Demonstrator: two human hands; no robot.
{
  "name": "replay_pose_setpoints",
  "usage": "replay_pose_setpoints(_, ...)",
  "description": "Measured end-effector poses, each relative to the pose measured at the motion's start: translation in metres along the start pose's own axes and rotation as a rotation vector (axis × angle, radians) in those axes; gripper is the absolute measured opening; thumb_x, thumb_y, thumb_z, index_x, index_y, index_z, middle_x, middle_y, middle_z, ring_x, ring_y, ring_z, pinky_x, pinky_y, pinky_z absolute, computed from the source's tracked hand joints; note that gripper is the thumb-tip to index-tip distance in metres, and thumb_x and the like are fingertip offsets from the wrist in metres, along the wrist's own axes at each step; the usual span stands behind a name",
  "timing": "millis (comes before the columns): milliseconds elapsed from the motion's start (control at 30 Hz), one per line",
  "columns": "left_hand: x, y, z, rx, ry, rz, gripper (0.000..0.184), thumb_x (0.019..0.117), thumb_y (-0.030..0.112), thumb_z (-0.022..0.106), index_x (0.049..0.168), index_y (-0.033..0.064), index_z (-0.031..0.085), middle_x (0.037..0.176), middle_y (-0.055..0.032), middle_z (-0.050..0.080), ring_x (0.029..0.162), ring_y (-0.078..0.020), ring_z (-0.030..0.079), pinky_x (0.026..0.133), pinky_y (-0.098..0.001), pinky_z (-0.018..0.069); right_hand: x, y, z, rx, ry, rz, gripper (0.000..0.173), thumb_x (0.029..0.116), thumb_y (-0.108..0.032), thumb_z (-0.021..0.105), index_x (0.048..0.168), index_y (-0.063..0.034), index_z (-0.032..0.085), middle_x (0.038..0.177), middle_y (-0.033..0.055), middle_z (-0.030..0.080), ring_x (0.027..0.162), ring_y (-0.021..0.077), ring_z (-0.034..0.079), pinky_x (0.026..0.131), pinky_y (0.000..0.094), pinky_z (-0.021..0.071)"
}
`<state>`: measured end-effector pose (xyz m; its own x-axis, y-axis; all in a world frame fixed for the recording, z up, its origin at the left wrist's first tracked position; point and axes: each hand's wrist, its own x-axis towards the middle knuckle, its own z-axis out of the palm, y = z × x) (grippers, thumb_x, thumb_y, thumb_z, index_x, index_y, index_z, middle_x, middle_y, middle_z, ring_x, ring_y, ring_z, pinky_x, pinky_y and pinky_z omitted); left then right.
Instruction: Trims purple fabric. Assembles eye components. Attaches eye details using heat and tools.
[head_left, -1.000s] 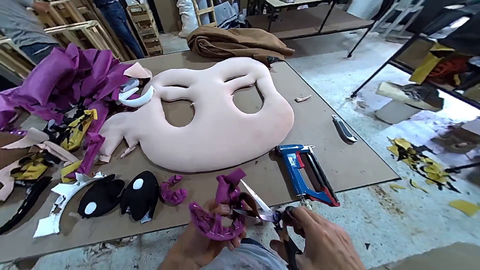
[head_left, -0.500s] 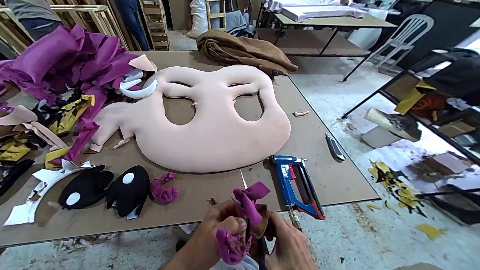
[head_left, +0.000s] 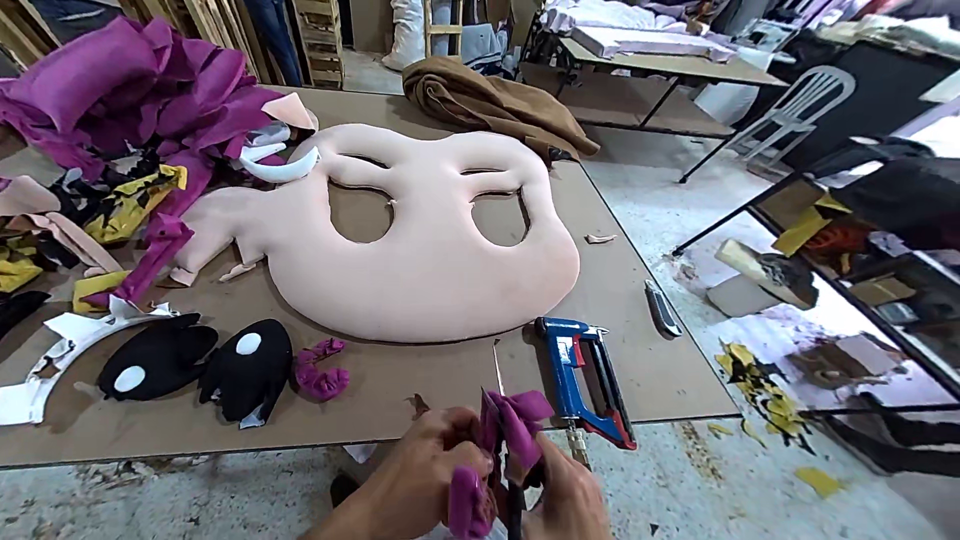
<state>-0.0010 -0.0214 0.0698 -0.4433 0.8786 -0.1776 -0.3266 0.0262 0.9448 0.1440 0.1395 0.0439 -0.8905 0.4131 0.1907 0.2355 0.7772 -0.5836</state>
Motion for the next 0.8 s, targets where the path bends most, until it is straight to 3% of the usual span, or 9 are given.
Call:
replay_pose_setpoints(133, -0.002, 0.004, 0.001, -0.013, -0.088, 0.013, 0.013, 0.0925, 0.021, 0.056, 0.098, 0.0151, 0.066, 0.083, 0.0075, 0.064, 0.072, -0.0024, 0.062, 0.064, -0.0236, 0.0541, -0.005, -0.005, 0.009, 0.065, 0.156, -0.059, 0.032, 0.0753, -0.037, 0.077, 0.075, -0.0080, 0.064, 0.061, 0.0010, 0.060, 0.052, 0.0081, 0.057, 0.047, 0.0300, 0.0472)
replay_pose_setpoints(233, 0.000, 0.002, 0.003, -0.053, -0.137, 0.000, 0.012, 0.0920, 0.022, 0.055, 0.096, 0.0167, 0.066, 0.081, 0.0074, 0.063, 0.068, -0.0023, 0.061, 0.060, -0.0228, 0.0536, -0.011, 0.000, 0.017, 0.131, 0.248, -0.077, 0.033, 0.0760, -0.039, 0.077, 0.069, -0.0109, 0.061, 0.056, -0.0022, 0.059, 0.049, 0.0019, 0.055, 0.044, 0.0236, 0.0447)
replay_pose_setpoints(367, 0.001, 0.000, 0.004, -0.022, -0.158, -0.093, 0.012, 0.0926, 0.022, 0.055, 0.095, 0.0162, 0.065, 0.077, 0.0062, 0.064, 0.062, -0.0037, 0.061, 0.054, -0.0235, 0.0526, -0.016, 0.005, 0.017, 0.176, 0.148, -0.014, 0.037, 0.0786, -0.042, 0.079, 0.086, -0.0075, 0.067, 0.071, -0.0009, 0.066, 0.063, 0.0050, 0.064, 0.057, 0.0284, 0.0563)
replay_pose_setpoints(433, 0.001, -0.001, 0.003, -0.025, -0.165, -0.148, 0.013, 0.0919, 0.023, 0.055, 0.095, 0.0167, 0.066, 0.075, 0.0062, 0.064, 0.060, -0.0036, 0.061, 0.051, -0.0229, 0.0514, -0.018, 0.003, 0.017, 0.172, 0.162, -0.017, 0.037, 0.0783, -0.043, 0.078, 0.083, -0.0080, 0.067, 0.068, -0.0010, 0.066, 0.060, 0.0054, 0.063, 0.054, 0.0286, 0.0545)
replay_pose_setpoints(533, 0.002, -0.003, 0.001, 0.045, -0.162, -0.220, 0.015, 0.0917, 0.026, 0.054, 0.094, 0.0178, 0.067, 0.075, 0.0068, 0.065, 0.060, -0.0027, 0.060, 0.049, -0.0217, 0.0483, -0.024, 0.004, 0.027, 0.326, 0.262, -0.024, 0.031, 0.0817, -0.034, 0.079, 0.070, -0.0098, 0.064, 0.057, -0.0036, 0.061, 0.049, 0.0007, 0.056, 0.045, 0.0219, 0.0485)
replay_pose_setpoints(600, 0.004, -0.010, 0.001, -0.048, -0.172, -0.234, 0.016, 0.0928, 0.024, 0.051, 0.094, 0.0180, 0.066, 0.074, 0.0066, 0.065, 0.058, -0.0028, 0.059, 0.047, -0.0208, 0.0482, -0.024, 0.005, 0.024, 0.443, 0.274, 0.048, 0.027, 0.0822, -0.026, 0.081, 0.070, -0.0080, 0.065, 0.058, -0.0047, 0.061, 0.049, -0.0007, 0.056, 0.046, 0.0198, 0.0497)
replay_pose_setpoints(700, 0.006, -0.026, -0.013, -0.480, -0.341, -0.148, 0.027, 0.1006, 0.034, 0.050, 0.111, 0.0156, 0.066, 0.091, -0.0007, 0.069, 0.069, -0.0073, 0.066, 0.057, -0.0216, 0.0554, -0.011, 0.056, -0.014, 0.179, 0.257, 0.261, 0.023, 0.0858, -0.023, 0.076, 0.091, -0.0019, 0.069, 0.072, 0.0030, 0.069, 0.061, 0.0122, 0.067, 0.055, 0.0341, 0.0583)
replay_pose_setpoints(767, 0.009, -0.033, -0.023, -0.745, -0.427, -0.084, 0.038, 0.0998, 0.042, 0.053, 0.117, 0.0101, 0.065, 0.100, -0.0109, 0.071, 0.076, -0.0167, 0.071, 0.062, -0.0269, 0.0592, 0.010, 0.119, -0.056, -0.125, 0.200, 0.498, 0.053, 0.0853, -0.036, 0.079, 0.116, 0.0054, 0.067, 0.090, 0.0222, 0.071, 0.079, 0.0381, 0.069, 0.069, 0.0626, 0.0551)
replay_pose_setpoints(800, 0.010, -0.036, -0.029, -0.813, -0.426, -0.051, 0.041, 0.1002, 0.042, 0.054, 0.121, 0.0083, 0.065, 0.104, -0.0140, 0.071, 0.077, -0.0189, 0.072, 0.062, -0.0279, 0.0597, 0.021, 0.158, -0.075, -0.200, 0.141, 0.609, 0.070, 0.0824, -0.044, 0.080, 0.128, 0.0050, 0.061, 0.103, 0.0286, 0.068, 0.092, 0.0463, 0.067, 0.079, 0.0707, 0.0508)
